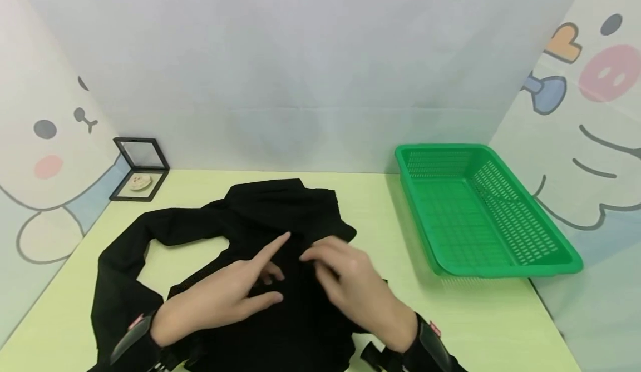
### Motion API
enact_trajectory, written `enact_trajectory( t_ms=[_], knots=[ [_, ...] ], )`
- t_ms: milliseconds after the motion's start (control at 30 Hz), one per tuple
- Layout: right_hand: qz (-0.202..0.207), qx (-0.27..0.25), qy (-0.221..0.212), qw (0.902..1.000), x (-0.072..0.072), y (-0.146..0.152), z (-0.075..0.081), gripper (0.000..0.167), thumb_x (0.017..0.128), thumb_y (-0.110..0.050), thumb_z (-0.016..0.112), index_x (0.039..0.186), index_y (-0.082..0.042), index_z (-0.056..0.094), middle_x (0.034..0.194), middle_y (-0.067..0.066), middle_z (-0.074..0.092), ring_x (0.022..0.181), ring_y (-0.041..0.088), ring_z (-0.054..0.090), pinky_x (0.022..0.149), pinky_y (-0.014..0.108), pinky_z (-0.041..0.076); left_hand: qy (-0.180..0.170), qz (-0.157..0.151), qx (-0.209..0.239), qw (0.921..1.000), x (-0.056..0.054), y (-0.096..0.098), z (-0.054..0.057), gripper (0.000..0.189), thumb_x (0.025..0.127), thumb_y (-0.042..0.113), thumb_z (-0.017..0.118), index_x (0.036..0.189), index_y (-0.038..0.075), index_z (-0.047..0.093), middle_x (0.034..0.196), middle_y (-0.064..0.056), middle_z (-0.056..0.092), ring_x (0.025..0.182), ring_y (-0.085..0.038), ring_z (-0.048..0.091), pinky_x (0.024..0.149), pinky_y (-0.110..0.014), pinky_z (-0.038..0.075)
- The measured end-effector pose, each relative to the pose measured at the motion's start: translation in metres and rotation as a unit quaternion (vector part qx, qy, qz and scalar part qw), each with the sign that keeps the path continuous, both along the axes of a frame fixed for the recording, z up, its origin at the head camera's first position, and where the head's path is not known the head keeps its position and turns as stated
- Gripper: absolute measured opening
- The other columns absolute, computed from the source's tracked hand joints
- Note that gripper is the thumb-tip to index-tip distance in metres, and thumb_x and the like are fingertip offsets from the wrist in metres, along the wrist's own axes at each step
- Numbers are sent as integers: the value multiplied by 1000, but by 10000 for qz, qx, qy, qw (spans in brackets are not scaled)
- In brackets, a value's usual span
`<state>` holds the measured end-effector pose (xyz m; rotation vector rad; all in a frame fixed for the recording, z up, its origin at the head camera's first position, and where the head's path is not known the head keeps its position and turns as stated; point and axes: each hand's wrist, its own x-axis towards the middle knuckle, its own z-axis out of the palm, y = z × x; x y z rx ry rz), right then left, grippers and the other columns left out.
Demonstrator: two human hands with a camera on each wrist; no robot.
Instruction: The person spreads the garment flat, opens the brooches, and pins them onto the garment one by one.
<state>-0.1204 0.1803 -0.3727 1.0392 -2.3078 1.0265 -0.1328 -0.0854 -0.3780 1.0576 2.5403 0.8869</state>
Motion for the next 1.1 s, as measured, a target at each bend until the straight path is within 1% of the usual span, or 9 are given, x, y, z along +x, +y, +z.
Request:
enact_trajectory(
  t_ms=[67,133,267,467,567,700,867,1000,1100],
  knots=[
    [467,149,18,9988,4,-11,-2,24,101,4,56,108,-12,73,110,2,72,100,15,71,87,17,55,357,-57,200,9991,-1,8,-3,77,101,26,70,164,21,26,119,4,72,99,-8,70,85,-24,57],
    [820,311,-44,9961,8,-17,-5,23,103,1,55,112,-10,72,113,3,72,104,15,70,90,17,55,633,-9,216,9978,-2,12,-5,56,101,21,69,152,21,48,114,6,73,90,-4,68,81,-22,56],
    [988,532,-409,9928,12,-18,-13,29,99,3,63,124,-10,67,121,1,70,108,11,69,94,15,53,1096,347,52,9934,-5,5,-10,24,97,9,69,117,20,72,96,9,73,67,3,53,66,-19,48],
    [422,936,-837,9912,5,-1,-30,32,94,1,71,124,-10,68,118,1,70,107,13,70,88,25,58,1006,806,463,9906,-11,-19,-6,18,96,9,71,109,22,73,86,11,69,59,4,46,63,-20,45],
    [52,1327,-1368,9817,-2,6,-42,28,97,-3,69,124,-9,68,120,1,69,108,17,70,87,30,60,964,936,808,9876,-14,-30,-2,18,97,8,71,109,22,72,83,12,66,57,2,44,60,-21,44],
    [-152,1712,-1919,9662,-8,12,-59,26,99,-4,66,125,-7,67,122,4,67,109,21,69,88,32,59,1177,1136,1475,9754,-16,-38,2,21,95,4,72,109,19,71,89,9,70,68,0,59,64,-24,54],
    [-41,1473,-2355,9606,-21,10,-80,24,99,2,62,121,-4,67,114,8,69,98,20,69,81,29,58,1194,1210,2119,9624,-16,-35,5,21,97,4,71,111,19,70,97,4,74,85,-4,70,76,-28,61],
    [-329,1083,-2955,9486,-34,2,-90,23,99,1,61,122,-3,66,113,10,70,90,19,71,74,28,58,1118,997,2323,9610,-16,-28,8,21,98,4,70,112,19,70,102,3,74,89,-6,71,80,-31,61],
    [-538,986,-3166,9419,-40,-5,-92,27,100,-5,64,127,-3,63,116,12,70,86,18,70,70,27,56,1395,893,2521,9534,-15,-27,9,23,96,1,71,111,19,70,101,4,74,85,-7,69,76,-29,60]
  ],
)
